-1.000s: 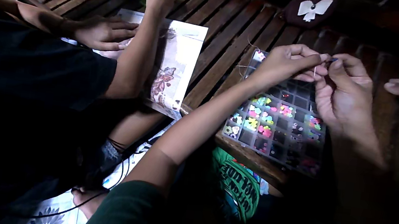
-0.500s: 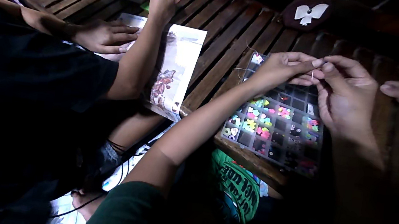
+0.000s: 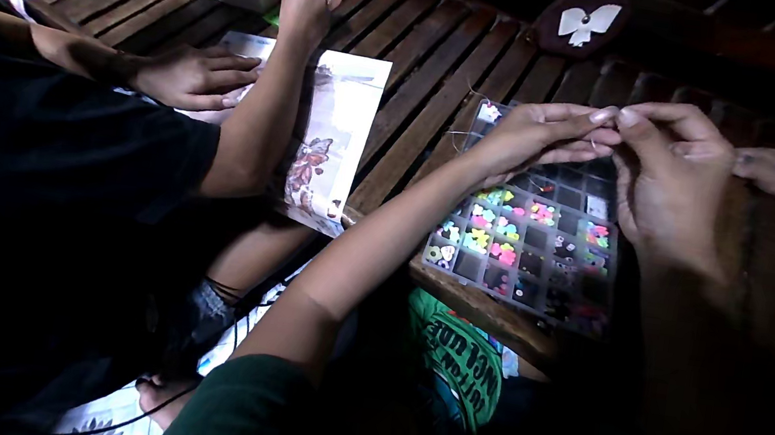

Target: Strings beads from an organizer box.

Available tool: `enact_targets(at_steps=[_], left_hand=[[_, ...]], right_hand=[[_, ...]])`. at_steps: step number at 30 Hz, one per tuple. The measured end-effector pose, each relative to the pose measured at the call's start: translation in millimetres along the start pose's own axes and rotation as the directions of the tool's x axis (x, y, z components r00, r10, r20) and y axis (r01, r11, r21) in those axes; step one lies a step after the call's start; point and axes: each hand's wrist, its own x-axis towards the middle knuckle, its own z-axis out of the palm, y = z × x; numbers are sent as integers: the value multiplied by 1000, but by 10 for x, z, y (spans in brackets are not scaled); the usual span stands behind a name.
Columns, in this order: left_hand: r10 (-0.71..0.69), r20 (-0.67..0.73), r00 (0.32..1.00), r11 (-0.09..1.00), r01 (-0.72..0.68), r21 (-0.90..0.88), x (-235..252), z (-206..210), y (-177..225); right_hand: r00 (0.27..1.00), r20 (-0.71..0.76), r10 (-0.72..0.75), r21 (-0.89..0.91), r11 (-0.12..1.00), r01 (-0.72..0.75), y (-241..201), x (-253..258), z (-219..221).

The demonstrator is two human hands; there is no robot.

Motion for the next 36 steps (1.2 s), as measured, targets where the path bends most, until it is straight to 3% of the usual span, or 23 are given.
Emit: enact_targets(at_steps=[8,11,13,16,21,24,32,34,36], left_hand=[[-20,11,1000,1000,20,18,14,-13,-8],[37,47,998,982,-45,181,19,-44,-14],[175,97,980,887,-199,416,27,-84,-34],[303,189,934,650,-348,675,43,-170,-33],[316,298,901,318,-397,861,49,-297,17],[314,341,886,200,-413,888,61,-332,18],[239,422,875,43,-444,895,92,-395,-55],[232,417,879,71,-443,894,97,-392,-56],[262,371,891,188,-424,886,69,-343,-31]], right_hand=[[997,-26,74,-40,996,-75,-21,0,6],[996,-42,76,-46,996,-78,-29,10,3],[995,-53,85,-37,996,-87,-49,19,-31],[989,-96,111,54,993,-107,-81,51,-103],[967,-231,106,161,984,-69,-114,108,-239],[955,-285,76,151,988,-33,-129,125,-292],[988,-150,-36,42,998,43,-124,81,-212],[995,-95,-41,30,999,44,-130,82,-194],[998,-49,-32,-66,997,28,-123,83,-181]])
